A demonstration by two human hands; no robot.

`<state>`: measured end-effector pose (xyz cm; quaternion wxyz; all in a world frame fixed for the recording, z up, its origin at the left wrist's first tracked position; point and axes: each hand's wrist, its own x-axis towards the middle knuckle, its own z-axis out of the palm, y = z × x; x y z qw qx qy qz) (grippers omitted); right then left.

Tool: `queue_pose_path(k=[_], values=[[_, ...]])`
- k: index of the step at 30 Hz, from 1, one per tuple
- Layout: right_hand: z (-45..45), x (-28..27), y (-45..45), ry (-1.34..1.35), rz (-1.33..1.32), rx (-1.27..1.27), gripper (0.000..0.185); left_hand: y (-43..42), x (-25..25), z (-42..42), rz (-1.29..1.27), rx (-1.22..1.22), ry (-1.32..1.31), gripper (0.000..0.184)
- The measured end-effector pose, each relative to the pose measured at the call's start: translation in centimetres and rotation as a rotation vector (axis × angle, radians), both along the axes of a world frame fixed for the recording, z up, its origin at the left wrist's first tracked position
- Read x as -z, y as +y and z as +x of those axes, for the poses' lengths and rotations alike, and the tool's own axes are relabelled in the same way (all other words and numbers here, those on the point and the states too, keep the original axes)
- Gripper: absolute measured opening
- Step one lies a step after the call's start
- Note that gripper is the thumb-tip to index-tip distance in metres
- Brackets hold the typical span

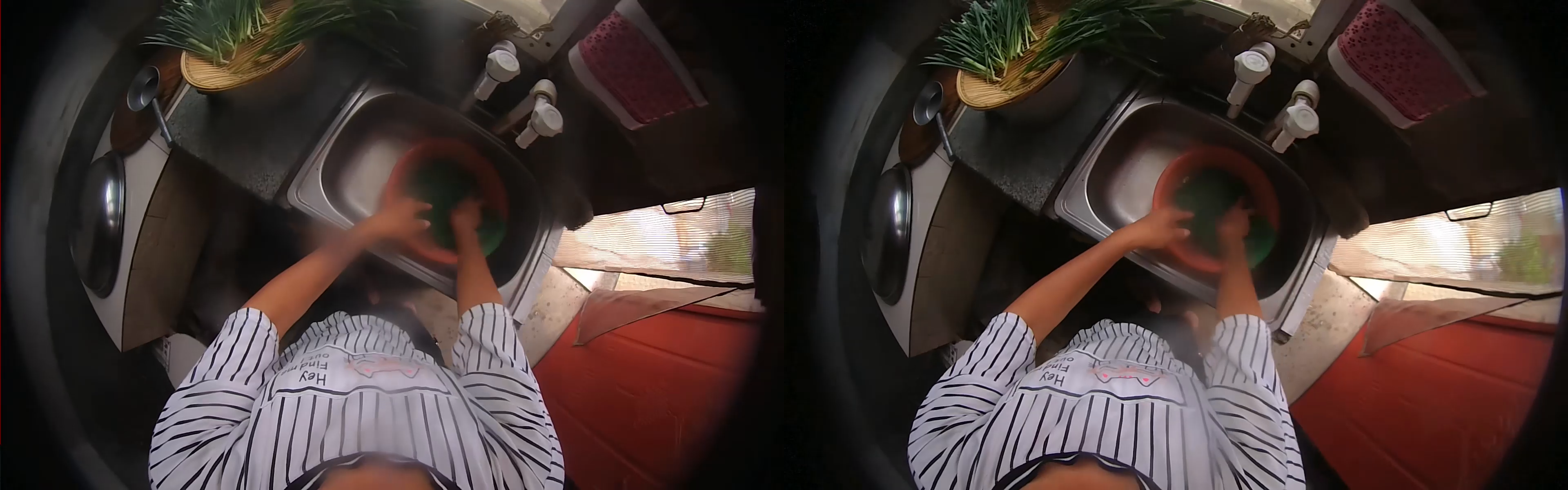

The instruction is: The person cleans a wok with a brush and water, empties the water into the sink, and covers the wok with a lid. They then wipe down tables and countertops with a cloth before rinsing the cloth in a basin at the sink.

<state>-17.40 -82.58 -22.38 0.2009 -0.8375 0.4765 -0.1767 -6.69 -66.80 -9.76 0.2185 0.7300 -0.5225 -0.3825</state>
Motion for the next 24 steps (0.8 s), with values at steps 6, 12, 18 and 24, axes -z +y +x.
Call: queue_pose_path(k=[6, 12, 18, 24], values=[[0.6, 1.5, 0.0, 0.217, 0.120, -0.506, 0.047, -0.3, 2.0, 1.7, 0.011, -0.091, 0.267, 0.050], [1.7, -1.5, 2.0, 0.249, 0.153, -0.005, 0.030, -1.4, 2.0, 0.1, 0.200, -0.968, 1.278, 0.049], [0.3, -15.2, 6.7, -0.445, 0.561, -0.193, 0.025, -5.5, 3.7, 1.0, 0.161, -1.063, 1.677, 0.037], [-0.1, -16.1, 9.5, -0.562, 0.227, -0.337, 0.026, -6.0, 4.3, -0.6, -0.063, -0.848, 1.717, 0.035]])
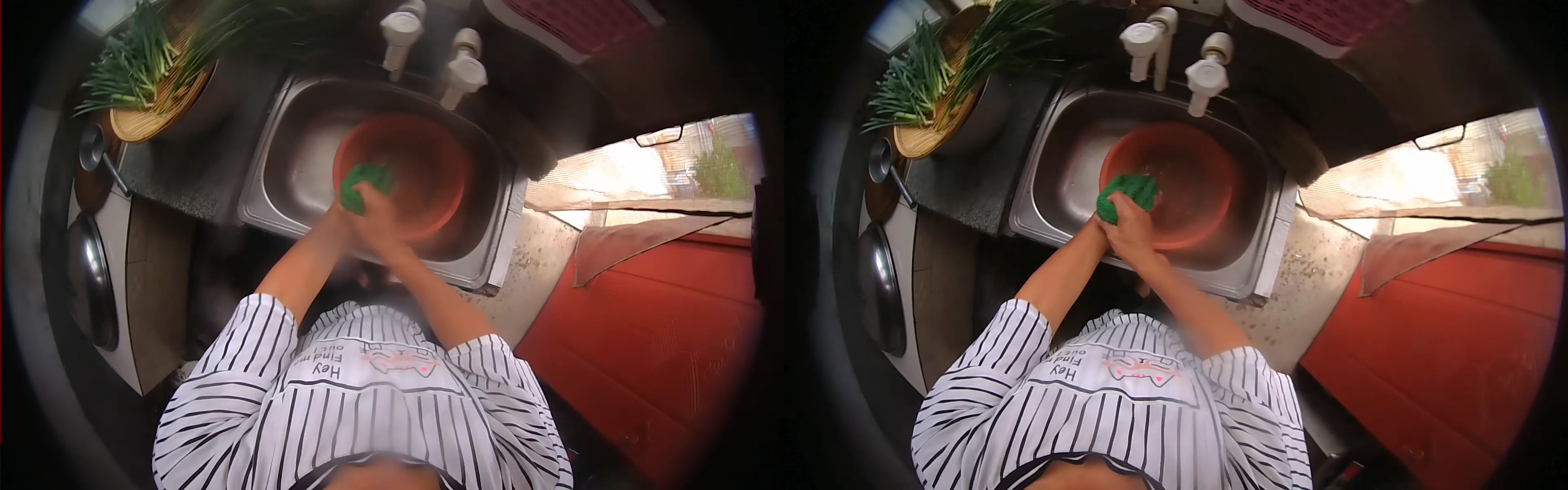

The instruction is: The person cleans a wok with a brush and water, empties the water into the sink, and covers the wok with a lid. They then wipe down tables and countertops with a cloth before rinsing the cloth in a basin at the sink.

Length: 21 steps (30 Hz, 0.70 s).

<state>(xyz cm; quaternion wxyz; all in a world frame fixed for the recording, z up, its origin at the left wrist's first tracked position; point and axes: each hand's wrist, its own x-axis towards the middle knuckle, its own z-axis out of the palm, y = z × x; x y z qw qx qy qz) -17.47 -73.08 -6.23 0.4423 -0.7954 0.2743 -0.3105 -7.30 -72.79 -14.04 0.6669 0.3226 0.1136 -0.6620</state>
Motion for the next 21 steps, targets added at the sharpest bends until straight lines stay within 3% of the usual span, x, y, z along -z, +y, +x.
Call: queue_pose_path(k=[3, 5, 7, 9, 10, 11, 12, 14, 16, 17, 19, 21], values=[[1.3, 2.5, -2.6, 0.076, -0.011, -0.047, 0.027, -0.7, 0.6, -0.4, -0.040, -0.048, -0.065, 0.034], [2.1, 4.5, -5.9, 0.185, -0.186, 0.151, 0.030, -1.0, 0.5, -1.1, -0.055, -0.091, -0.101, 0.034], [-0.8, 5.8, -5.8, 0.241, -0.149, 0.108, 0.036, 0.2, 0.6, -3.4, -0.063, -0.129, -0.143, 0.033], [0.1, 8.6, -10.3, 0.741, 0.037, 0.044, 0.037, -0.7, 0.2, -3.4, -0.064, -0.176, -0.185, 0.033], [-0.4, 9.6, -10.9, 0.626, 0.001, 0.081, 0.038, -1.0, -0.2, -3.1, -0.052, -0.184, -0.198, 0.033], [-0.5, 10.6, -11.7, 0.511, -0.038, 0.119, 0.038, -2.1, -0.7, -3.1, 0.122, -0.178, -0.288, 0.031], [-0.2, 12.3, -13.3, 0.567, -0.131, 0.112, 0.037, -3.2, -1.1, -2.7, 0.289, -0.179, -0.368, 0.029], [-2.7, 15.7, -12.8, 0.617, -0.222, 0.079, 0.036, 0.8, 1.8, -3.2, 0.180, -0.167, -0.476, 0.038], [-2.6, 17.1, -14.8, 0.582, -0.205, 0.153, 0.044, 2.1, 5.2, -0.1, 0.112, 0.097, -0.821, 0.066], [-2.3, 16.2, -15.1, 0.576, -0.207, 0.144, 0.044, 1.2, 2.1, 0.1, 0.374, -0.103, -0.348, 0.083], [-2.4, 13.4, -14.5, 0.802, -0.140, 0.039, 0.048, 1.5, 1.0, -0.3, 0.367, -0.113, -0.318, 0.076], [-2.2, 14.6, -12.9, 0.761, -0.136, 0.034, 0.047, 1.3, 0.7, -0.8, 0.353, -0.121, -0.300, 0.070]])
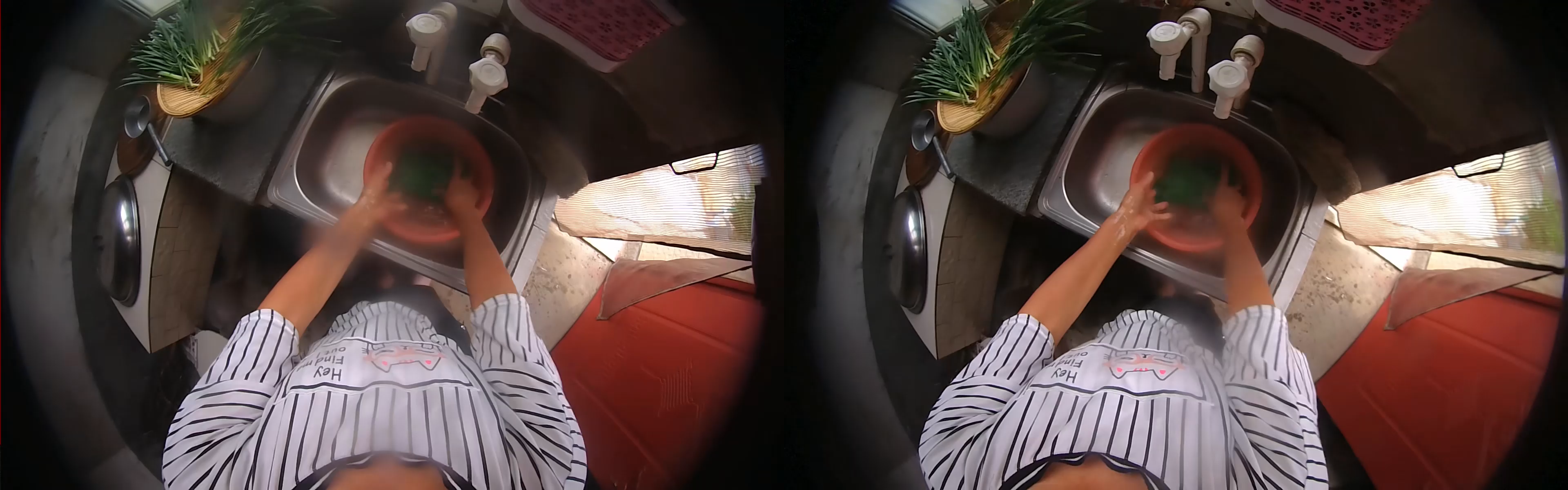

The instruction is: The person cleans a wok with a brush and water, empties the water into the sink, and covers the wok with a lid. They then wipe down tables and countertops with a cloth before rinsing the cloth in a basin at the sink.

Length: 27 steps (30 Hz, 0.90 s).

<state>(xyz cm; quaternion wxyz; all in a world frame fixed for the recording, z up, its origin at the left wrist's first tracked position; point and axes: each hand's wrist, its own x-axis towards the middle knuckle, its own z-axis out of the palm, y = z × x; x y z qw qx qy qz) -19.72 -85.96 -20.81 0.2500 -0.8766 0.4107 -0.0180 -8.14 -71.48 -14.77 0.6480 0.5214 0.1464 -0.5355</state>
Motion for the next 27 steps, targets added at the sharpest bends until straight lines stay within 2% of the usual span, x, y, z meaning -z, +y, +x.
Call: queue_pose_path(k=[2, 4, 6, 7, 8, 9, 10, 12, 13, 15, 16, 18, 19, 21, 22, 24, 25, 26, 27], values=[[0.7, 0.1, 1.1, -0.043, 0.004, 0.005, 0.046, -1.2, 0.0, -0.5, 0.094, -0.079, 0.114, 0.065], [1.8, -3.2, 1.9, -0.215, 0.075, -0.165, 0.039, -1.7, 0.6, 0.3, 0.034, -0.076, 0.137, 0.060], [2.6, -10.0, 4.6, -0.244, 0.328, -0.127, 0.030, -1.3, 0.1, 0.2, -0.117, -0.112, 0.139, 0.045], [2.6, -10.5, 5.8, -0.331, 0.222, -0.278, 0.028, -1.1, 0.5, 1.6, -0.114, -0.102, 0.149, 0.045], [2.4, -10.9, 6.8, -0.419, 0.109, -0.428, 0.027, -0.7, 0.9, 3.7, -0.214, 0.099, 0.287, 0.041], [2.6, -12.1, 7.3, -0.416, 0.105, -0.412, 0.027, -0.9, 0.9, 4.7, -0.311, 0.305, 0.423, 0.037], [2.6, -13.2, 7.8, -0.474, 0.191, -0.364, 0.026, -1.1, 1.2, 4.5, -0.307, 0.314, 0.428, 0.037], [2.4, -14.7, 7.7, -0.558, 0.403, -0.277, 0.025, -1.3, 0.7, 3.6, -0.320, 0.182, 0.271, 0.034], [0.3, -13.6, 9.6, -0.566, 0.407, -0.276, 0.025, 0.8, 0.5, 0.9, -0.325, 0.110, 0.184, 0.033], [0.8, -10.7, 8.4, -0.867, 0.222, -0.071, 0.028, 0.1, -0.3, -0.4, -0.344, -0.018, 0.020, 0.031], [0.7, -10.3, 7.6, -0.868, 0.221, -0.066, 0.028, -0.6, -2.3, -2.3, -0.173, -0.182, -0.062, 0.028], [1.0, -10.2, 5.8, -0.842, 0.601, 0.304, 0.028, -1.4, -2.5, -3.3, -0.195, -0.151, -0.131, 0.027], [1.1, -10.1, 5.4, -0.842, 0.602, 0.301, 0.028, -1.7, -2.7, -3.5, -0.216, -0.125, -0.196, 0.027], [0.3, -10.9, 5.7, -1.123, 1.464, 0.441, 0.025, -1.6, -4.3, -4.6, -0.237, -0.093, -0.143, 0.030], [-0.3, -11.7, 5.7, -1.113, 1.471, 0.438, 0.025, -2.0, -5.7, -5.0, -0.161, -0.038, -0.047, 0.034], [-1.6, -15.9, 5.5, -1.123, 1.838, 0.523, 0.025, -2.3, -8.5, -4.9, -0.097, 0.010, 0.031, 0.039], [-1.3, -14.8, 4.8, -1.120, 1.841, 0.513, 0.025, -2.0, -9.4, -5.0, -0.223, 0.048, 0.110, 0.040], [-0.8, -12.6, 4.1, -1.098, 1.637, 0.305, 0.023, -1.6, -9.9, -5.2, -0.345, 0.088, 0.193, 0.041], [-0.8, -11.9, 4.3, -1.063, 1.428, 0.111, 0.021, -0.8, -10.1, -5.5, -0.342, 0.085, 0.194, 0.041]])
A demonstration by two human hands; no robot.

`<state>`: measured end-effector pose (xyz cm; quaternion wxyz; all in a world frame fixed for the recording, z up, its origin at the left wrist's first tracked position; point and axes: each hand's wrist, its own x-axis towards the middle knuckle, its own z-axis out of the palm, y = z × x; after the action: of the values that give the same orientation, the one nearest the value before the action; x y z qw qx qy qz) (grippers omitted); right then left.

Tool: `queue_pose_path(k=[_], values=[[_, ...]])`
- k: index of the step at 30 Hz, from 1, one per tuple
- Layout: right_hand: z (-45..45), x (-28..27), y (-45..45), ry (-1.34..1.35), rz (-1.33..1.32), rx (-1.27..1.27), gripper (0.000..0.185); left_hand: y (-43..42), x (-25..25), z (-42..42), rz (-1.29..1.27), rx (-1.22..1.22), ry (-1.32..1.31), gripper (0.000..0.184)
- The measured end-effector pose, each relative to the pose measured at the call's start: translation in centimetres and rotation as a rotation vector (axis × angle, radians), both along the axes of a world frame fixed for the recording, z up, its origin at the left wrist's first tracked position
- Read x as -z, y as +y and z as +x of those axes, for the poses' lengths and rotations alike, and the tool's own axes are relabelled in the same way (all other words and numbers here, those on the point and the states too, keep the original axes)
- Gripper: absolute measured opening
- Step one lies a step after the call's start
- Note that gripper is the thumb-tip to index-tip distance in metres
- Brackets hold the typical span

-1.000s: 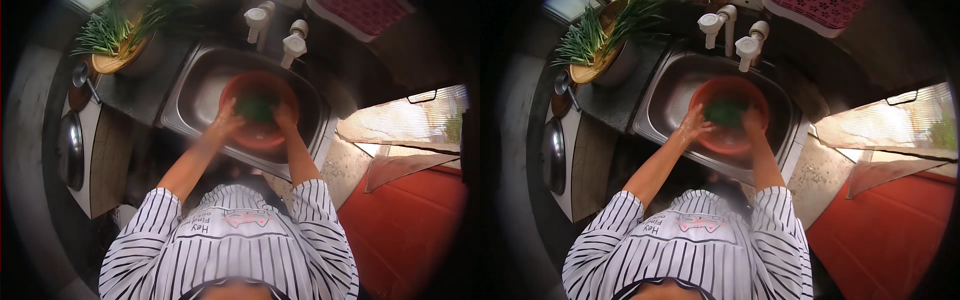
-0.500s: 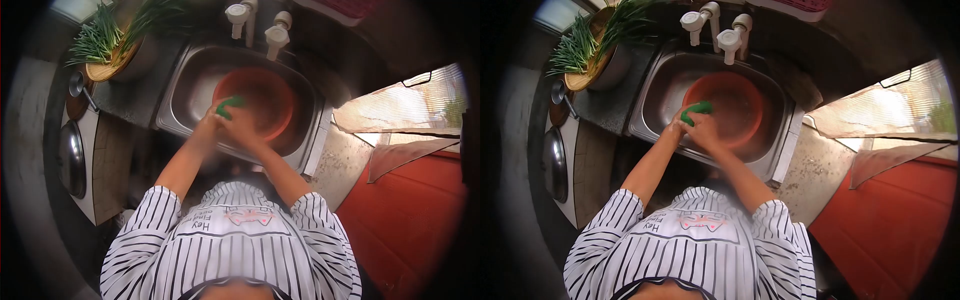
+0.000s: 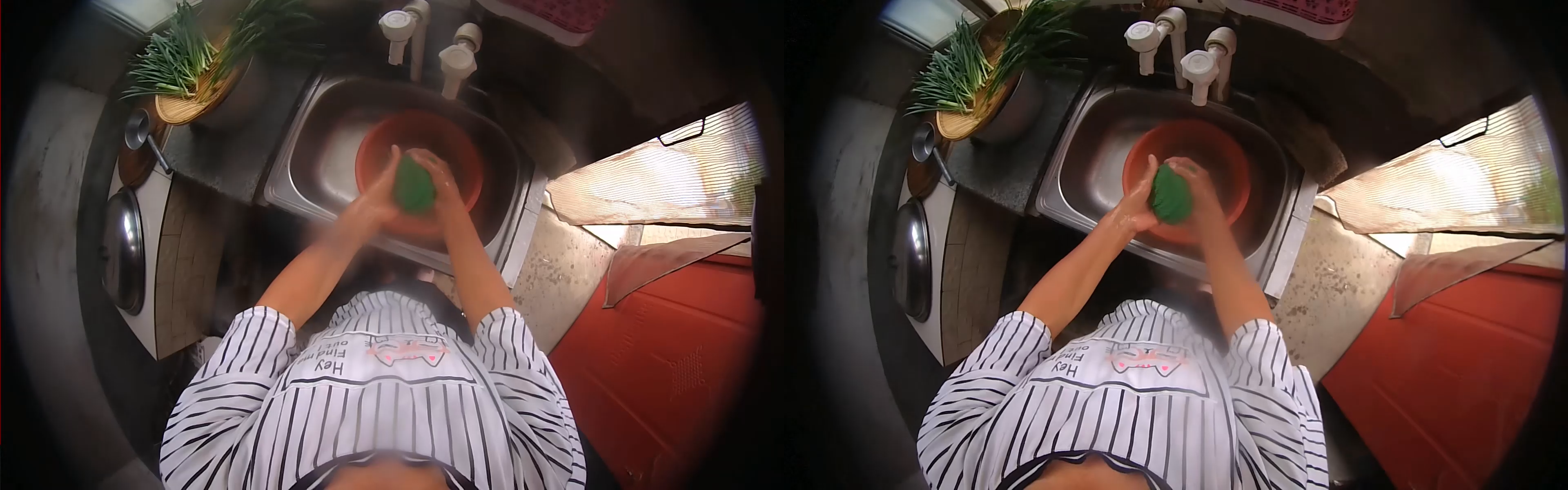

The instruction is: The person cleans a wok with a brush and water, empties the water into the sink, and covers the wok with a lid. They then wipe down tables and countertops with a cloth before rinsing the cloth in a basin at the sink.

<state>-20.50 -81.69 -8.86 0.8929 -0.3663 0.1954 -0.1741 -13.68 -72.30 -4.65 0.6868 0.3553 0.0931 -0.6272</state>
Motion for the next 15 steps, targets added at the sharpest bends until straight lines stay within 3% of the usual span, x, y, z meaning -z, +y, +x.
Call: queue_pose_path(k=[3, 5, 6, 7, 8, 12, 13, 14, 15], values=[[1.3, -0.5, -1.3, 0.080, -0.228, -0.077, 0.021, 0.2, -1.7, 0.4, -0.080, 0.126, -0.002, 0.039], [2.1, -1.5, -1.7, 0.065, -0.233, -0.097, 0.020, 0.6, -3.3, 0.4, 0.071, 0.259, -0.079, 0.033], [2.4, -1.7, -1.9, 0.056, -0.237, -0.120, 0.019, 0.8, -1.1, 1.4, 0.070, 0.255, -0.081, 0.033], [1.2, -1.4, -0.7, 0.052, -0.235, -0.128, 0.019, 2.9, 2.9, 1.2, 0.020, 0.311, -0.277, 0.029], [2.0, -1.1, -1.4, 0.038, -0.272, -0.159, 0.019, 2.6, 2.3, 1.4, -0.032, 0.369, -0.472, 0.025], [3.3, 0.0, -2.4, -0.084, -0.393, -0.118, 0.025, -0.1, -0.8, 1.6, 0.175, 0.431, -0.617, 0.025], [3.7, 0.8, -2.5, -0.084, -0.398, -0.119, 0.025, -1.2, -0.9, 1.4, 0.389, 0.632, -1.074, 0.028], [4.1, 2.0, -2.4, 0.108, -0.562, -0.099, 0.030, -1.4, -1.1, 1.0, 0.615, 0.815, -1.528, 0.031], [4.7, 2.4, -2.8, 0.298, -0.731, -0.072, 0.035, -1.4, 0.3, 1.2, 0.612, 0.797, -1.533, 0.031]])
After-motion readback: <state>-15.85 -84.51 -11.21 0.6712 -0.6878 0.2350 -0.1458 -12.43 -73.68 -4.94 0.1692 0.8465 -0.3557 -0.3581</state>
